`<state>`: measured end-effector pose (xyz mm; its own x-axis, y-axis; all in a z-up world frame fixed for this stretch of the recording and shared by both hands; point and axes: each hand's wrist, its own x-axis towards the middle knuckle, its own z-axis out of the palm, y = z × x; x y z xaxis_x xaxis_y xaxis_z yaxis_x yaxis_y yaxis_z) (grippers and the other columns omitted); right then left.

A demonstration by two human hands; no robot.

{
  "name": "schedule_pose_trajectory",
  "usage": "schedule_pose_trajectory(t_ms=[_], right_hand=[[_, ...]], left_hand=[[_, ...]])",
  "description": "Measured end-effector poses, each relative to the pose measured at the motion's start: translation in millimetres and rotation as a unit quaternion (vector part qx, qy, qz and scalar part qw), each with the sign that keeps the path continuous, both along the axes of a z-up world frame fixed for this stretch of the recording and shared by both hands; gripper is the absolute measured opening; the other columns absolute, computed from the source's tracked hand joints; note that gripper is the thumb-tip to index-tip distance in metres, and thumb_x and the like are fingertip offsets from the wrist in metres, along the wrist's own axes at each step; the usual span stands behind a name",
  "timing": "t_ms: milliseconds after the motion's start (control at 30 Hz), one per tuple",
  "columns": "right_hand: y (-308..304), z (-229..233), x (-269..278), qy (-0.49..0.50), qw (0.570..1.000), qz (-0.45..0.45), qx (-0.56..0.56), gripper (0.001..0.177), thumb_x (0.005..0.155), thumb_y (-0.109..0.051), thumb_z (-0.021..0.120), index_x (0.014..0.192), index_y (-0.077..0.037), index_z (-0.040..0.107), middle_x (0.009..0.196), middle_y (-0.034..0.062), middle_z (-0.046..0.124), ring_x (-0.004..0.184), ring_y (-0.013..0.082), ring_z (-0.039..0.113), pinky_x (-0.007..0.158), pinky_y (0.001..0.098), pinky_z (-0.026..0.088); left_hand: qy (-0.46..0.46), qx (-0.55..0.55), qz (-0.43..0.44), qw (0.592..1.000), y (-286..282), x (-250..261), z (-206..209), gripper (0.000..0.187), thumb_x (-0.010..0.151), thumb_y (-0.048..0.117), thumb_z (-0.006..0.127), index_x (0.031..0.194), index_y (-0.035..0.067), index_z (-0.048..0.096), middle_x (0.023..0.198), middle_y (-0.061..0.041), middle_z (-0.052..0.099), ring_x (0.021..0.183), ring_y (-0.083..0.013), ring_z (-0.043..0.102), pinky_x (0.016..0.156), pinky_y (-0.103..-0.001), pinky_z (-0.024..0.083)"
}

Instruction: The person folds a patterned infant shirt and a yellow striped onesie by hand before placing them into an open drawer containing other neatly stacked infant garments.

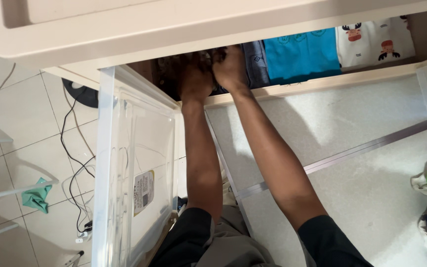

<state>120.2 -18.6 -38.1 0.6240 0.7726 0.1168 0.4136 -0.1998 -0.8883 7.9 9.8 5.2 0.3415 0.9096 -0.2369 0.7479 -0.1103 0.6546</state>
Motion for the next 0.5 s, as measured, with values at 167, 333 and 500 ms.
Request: schedule_pose_trajectory(t_ms=[167,333,500], right_hand=[[-44,34,4,-0.015,0.996,-0.008,0.092,0.026,0.091,0.005,0.057,0.115,0.001,0.067,0.106,0.0165,0.076,0.100,0.0300,0.077,0.082,0.0396,0.058],[-79,51,-7,-0.144,0.986,-0.008,0.088,0.024,0.094,0.003,0.060,0.113,-0.004,0.072,0.107,0.0156,0.077,0.100,0.0338,0.074,0.092,0.0433,0.056],[-100,55,-21,-0.217,0.975,-0.032,0.025,0.026,0.090,0.002,0.061,0.109,-0.009,0.076,0.103,0.0076,0.078,0.105,0.0303,0.067,0.100,0.0456,0.041]], left_hand=[[0.139,0.042,-0.053,0.988,-7,12,1,0.071,0.096,0.045,0.047,0.154,0.006,0.033,0.161,-0.026,0.026,0.148,-0.0485,0.019,0.117,-0.061,0.018],[0.125,0.091,-0.079,0.985,-19,6,-11,0.078,0.102,0.049,0.039,0.159,0.000,0.016,0.166,-0.027,0.004,0.151,-0.0502,-0.002,0.117,-0.068,0.006],[0.035,0.230,-0.105,0.967,-54,-8,-13,0.061,0.108,0.039,0.041,0.154,-0.001,0.042,0.168,-0.023,0.031,0.156,-0.0484,0.022,0.125,-0.066,0.016]])
